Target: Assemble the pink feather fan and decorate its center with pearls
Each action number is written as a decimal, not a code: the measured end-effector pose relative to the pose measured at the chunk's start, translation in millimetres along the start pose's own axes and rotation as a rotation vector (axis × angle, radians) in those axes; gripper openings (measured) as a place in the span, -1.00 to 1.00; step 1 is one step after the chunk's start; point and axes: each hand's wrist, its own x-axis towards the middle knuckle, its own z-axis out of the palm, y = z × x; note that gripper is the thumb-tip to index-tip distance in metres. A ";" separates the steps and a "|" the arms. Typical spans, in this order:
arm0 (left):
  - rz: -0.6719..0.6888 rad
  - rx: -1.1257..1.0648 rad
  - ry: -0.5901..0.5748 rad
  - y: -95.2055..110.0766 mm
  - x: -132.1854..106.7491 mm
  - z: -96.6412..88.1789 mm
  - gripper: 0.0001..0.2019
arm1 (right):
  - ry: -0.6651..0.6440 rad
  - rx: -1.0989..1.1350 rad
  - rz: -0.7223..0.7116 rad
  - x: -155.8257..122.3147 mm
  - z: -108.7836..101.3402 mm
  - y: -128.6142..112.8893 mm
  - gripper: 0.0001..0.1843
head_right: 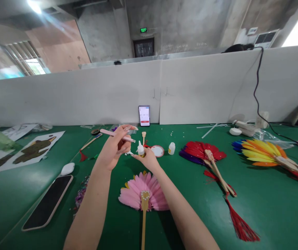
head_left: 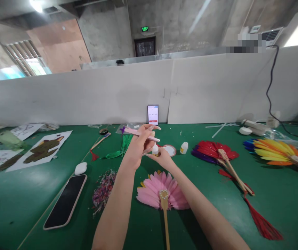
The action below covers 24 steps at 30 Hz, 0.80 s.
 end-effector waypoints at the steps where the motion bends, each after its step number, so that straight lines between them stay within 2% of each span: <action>1: 0.007 0.009 0.011 1.9 -1.7 1.4 -0.82 | -0.008 -0.029 0.003 -0.7 -0.4 1.6 -0.66; 7: 0.038 0.115 0.095 11.3 -9.6 7.7 -0.82 | -0.034 -0.183 0.066 -5.1 -6.8 5.4 -0.74; 9: 0.033 0.141 0.105 10.7 -9.6 8.4 -0.83 | -0.041 -0.210 0.085 -6.5 -8.3 2.6 -0.70; 12: 0.021 0.169 0.127 7.0 -6.9 7.1 -0.85 | -0.046 -0.235 0.099 -8.9 -17.2 -8.9 -0.43; 15: -0.004 0.191 0.122 3.5 -2.9 3.4 -0.85 | -0.023 -0.247 0.083 -14.3 -40.5 -33.5 -0.06; 16: -0.012 0.197 0.119 2.9 -1.9 2.3 -0.85 | -0.009 -0.243 0.064 -17.4 -50.9 -44.6 -0.01; 18: -0.025 0.209 0.116 3.0 -1.0 1.6 -0.84 | -0.009 -0.190 -0.009 -25.4 -72.0 -69.0 -0.08; 20: -0.040 0.228 0.105 4.2 -1.9 3.4 -0.84 | -0.045 0.057 -0.169 -34.9 -88.5 -92.6 -0.37; 21: -0.047 0.237 0.097 4.9 -2.8 5.1 -0.85 | -0.061 0.147 -0.198 -39.5 -93.6 -102.6 -0.50; 24: -0.064 0.248 0.093 5.0 -5.3 11.4 -0.86 | 0.047 0.130 -0.246 -50.4 -97.3 -121.5 -0.76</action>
